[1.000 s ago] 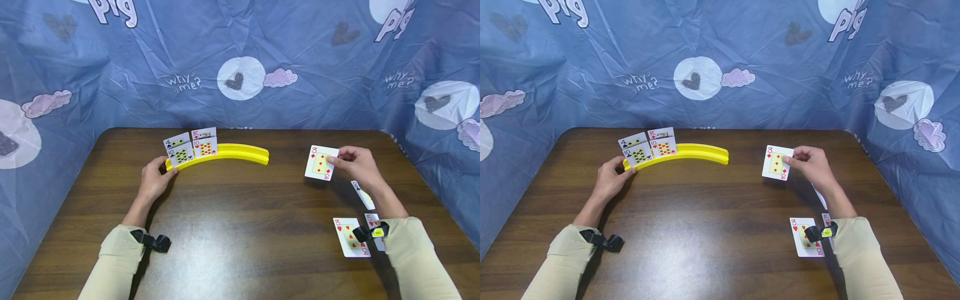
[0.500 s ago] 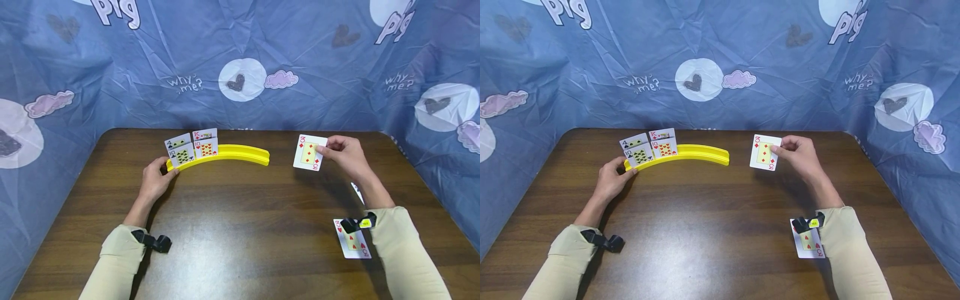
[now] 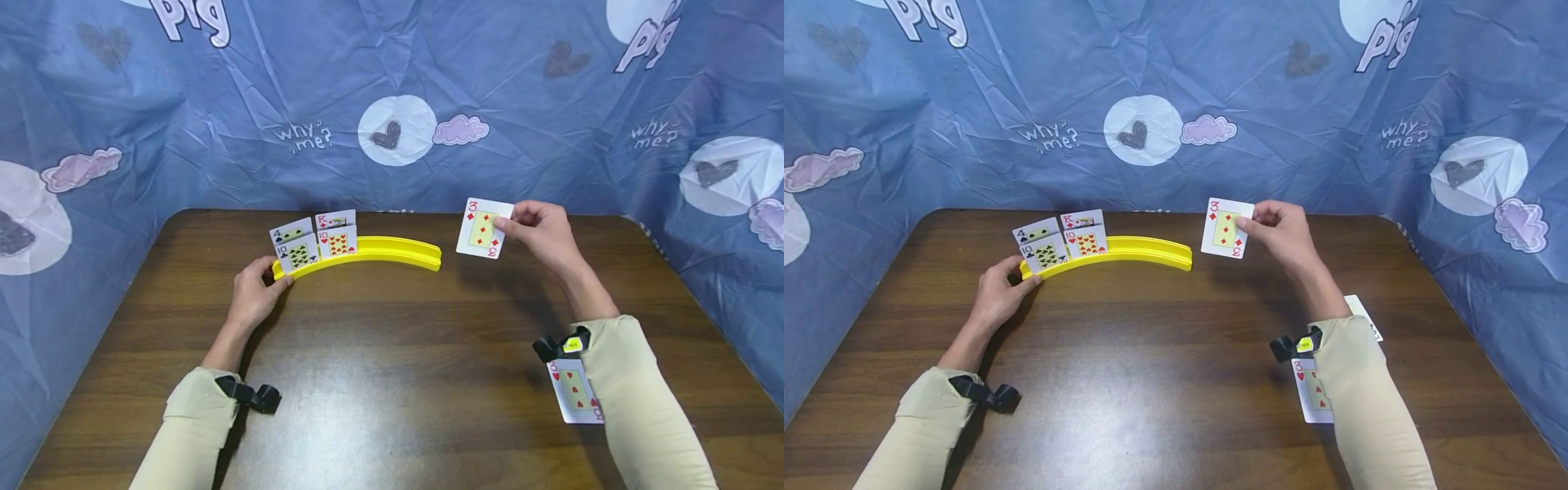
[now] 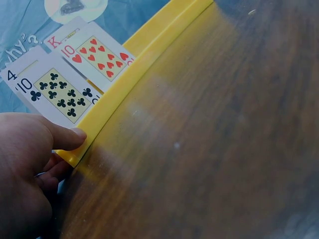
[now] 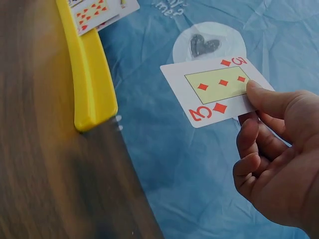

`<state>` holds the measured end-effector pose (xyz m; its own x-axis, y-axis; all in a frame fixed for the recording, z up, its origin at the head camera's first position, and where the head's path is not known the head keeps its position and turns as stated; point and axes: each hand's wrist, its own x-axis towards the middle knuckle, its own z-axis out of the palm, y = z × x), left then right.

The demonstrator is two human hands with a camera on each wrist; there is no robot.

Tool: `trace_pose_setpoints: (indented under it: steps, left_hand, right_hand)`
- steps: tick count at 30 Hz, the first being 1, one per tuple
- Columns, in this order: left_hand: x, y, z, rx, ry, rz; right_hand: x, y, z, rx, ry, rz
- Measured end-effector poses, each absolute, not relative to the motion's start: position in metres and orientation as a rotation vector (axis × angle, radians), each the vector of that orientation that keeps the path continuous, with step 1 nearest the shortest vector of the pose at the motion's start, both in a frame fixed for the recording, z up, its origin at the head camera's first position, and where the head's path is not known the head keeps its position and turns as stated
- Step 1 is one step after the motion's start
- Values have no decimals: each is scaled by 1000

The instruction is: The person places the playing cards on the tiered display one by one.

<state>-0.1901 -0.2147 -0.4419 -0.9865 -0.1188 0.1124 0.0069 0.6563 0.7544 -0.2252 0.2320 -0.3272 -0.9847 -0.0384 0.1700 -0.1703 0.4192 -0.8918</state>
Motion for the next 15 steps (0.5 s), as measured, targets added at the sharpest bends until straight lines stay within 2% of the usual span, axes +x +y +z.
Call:
trace_pose_setpoints:
  steps: [15]
  left_hand:
    - [-191, -214, -443, 81, -2711, -1234]
  right_hand:
    - [-243, 192, -322, 241, -2497, 1686]
